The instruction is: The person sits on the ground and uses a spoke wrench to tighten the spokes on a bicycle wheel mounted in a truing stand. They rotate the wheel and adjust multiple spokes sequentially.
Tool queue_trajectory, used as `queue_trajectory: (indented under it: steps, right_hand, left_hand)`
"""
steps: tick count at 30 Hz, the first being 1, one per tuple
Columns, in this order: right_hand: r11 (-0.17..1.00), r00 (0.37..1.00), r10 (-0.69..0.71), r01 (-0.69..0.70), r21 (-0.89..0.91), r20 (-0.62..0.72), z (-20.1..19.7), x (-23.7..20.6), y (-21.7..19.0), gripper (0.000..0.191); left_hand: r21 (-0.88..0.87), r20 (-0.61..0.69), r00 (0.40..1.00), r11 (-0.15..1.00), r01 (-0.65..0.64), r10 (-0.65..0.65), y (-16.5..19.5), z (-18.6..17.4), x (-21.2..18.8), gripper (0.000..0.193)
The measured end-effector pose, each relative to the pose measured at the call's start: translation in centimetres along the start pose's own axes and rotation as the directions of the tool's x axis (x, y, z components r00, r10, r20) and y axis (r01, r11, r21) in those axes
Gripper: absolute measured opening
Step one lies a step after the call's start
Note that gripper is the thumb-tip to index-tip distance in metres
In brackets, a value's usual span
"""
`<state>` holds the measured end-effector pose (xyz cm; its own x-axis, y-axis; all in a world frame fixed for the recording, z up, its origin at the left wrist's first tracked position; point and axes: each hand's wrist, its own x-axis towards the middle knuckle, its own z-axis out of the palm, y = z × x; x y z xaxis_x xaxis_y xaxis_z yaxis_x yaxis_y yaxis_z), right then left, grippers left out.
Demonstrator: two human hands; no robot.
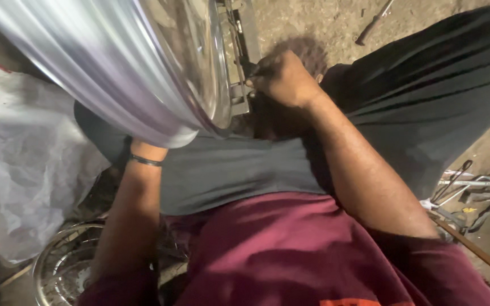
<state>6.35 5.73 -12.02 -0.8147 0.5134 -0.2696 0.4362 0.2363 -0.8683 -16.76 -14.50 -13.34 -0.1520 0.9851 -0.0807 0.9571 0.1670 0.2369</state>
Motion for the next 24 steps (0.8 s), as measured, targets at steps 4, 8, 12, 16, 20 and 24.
queue_trajectory:
  steps: [4,8,12,16,20,24]
  right_hand:
    - [0.988,0.99,0.135,-0.137,0.069,0.029,0.3,0.1,-0.2,0.024]
    - [0.996,0.996,0.09,-0.091,0.006,0.016,0.2,0.2,-0.3,0.024]
    - [0.994,0.994,0.107,-0.108,0.019,0.016,0.1,0.3,-0.6,0.024]
    - [0.992,0.992,0.124,-0.124,-0.012,0.0,0.0,0.3,-1.0,0.027]
    - [0.986,0.986,0.167,-0.167,-0.001,0.01,0.0,0.2,-1.2,0.029]
    - [0.986,0.987,0.162,-0.162,-0.03,-0.006,0.0,0.2,-1.1,0.03]
  left_hand:
    - [-0.017,-0.028,1.0,1.0,0.006,-0.006,-0.5,0.2,-0.5,0.043]
    - [-0.06,-0.076,0.997,0.998,0.013,-0.018,0.1,-0.5,-0.7,0.045]
    - [-0.261,-0.116,0.989,0.964,0.061,-0.094,2.1,-4.2,-3.3,0.047]
    - [-0.258,-0.305,0.947,0.948,-0.186,0.103,5.0,-9.3,-5.8,0.022]
    - [-0.523,-0.152,0.971,0.848,0.082,-0.187,8.5,-12.1,-5.9,0.023]
    - [-0.702,-0.168,0.944,0.707,0.086,-0.282,10.6,-12.3,-4.8,0.018]
